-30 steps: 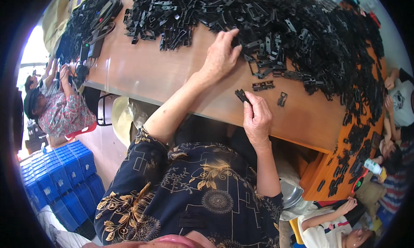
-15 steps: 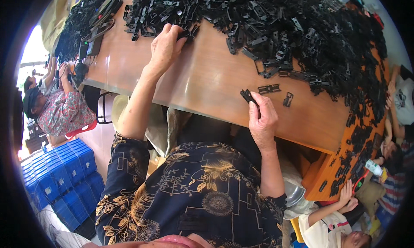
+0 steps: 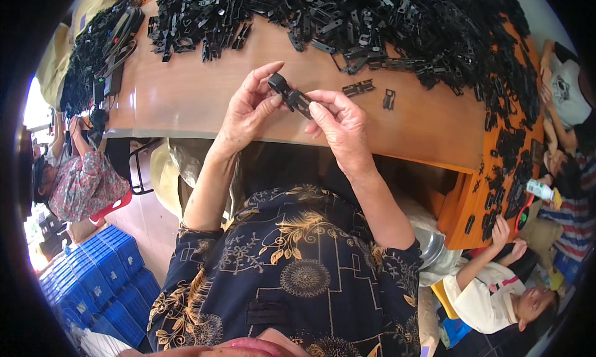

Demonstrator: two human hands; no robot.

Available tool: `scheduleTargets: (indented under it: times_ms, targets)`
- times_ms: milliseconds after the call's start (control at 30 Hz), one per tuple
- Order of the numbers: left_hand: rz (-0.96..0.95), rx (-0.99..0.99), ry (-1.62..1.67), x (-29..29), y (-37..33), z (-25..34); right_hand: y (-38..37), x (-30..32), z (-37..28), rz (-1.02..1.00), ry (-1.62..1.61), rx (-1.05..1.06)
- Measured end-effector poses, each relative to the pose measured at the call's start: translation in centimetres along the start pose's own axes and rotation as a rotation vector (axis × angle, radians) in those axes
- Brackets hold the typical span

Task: The person repeatedly picks up plastic components from a pile on the table and assembles them together by hand.

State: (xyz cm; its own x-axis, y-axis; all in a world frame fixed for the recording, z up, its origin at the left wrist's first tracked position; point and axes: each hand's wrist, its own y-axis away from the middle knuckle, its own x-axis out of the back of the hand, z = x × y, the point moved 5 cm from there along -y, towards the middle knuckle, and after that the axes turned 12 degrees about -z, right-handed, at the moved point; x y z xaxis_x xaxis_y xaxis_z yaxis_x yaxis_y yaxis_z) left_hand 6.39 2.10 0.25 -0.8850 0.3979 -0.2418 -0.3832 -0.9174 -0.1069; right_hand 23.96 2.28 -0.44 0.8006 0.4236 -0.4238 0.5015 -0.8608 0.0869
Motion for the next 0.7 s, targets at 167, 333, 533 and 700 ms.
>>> scheduleTargets:
  times_ms: [167, 333, 533, 700]
  targets:
    - [-0.021, 0.121, -0.394, -1.7, 0.4, 0.5, 1.0, 0.2, 0.4, 0.063, -0.004, -0.035]
    - [0.069, 0.071, -0.522, -4.1, 0.9, 0.0, 1.4, 0.5, 1.0, 0.097, 0.070, -0.022]
    - [0.160, -0.002, -0.473, -5.9, 2.0, -1.3, 2.3, 1.1, 1.0, 0.104, 0.288, -0.016]
    - [0.138, 0.177, -0.272, -5.6, 2.3, -1.9, 2.8, 1.7, 0.2, 0.069, 0.482, -0.015]
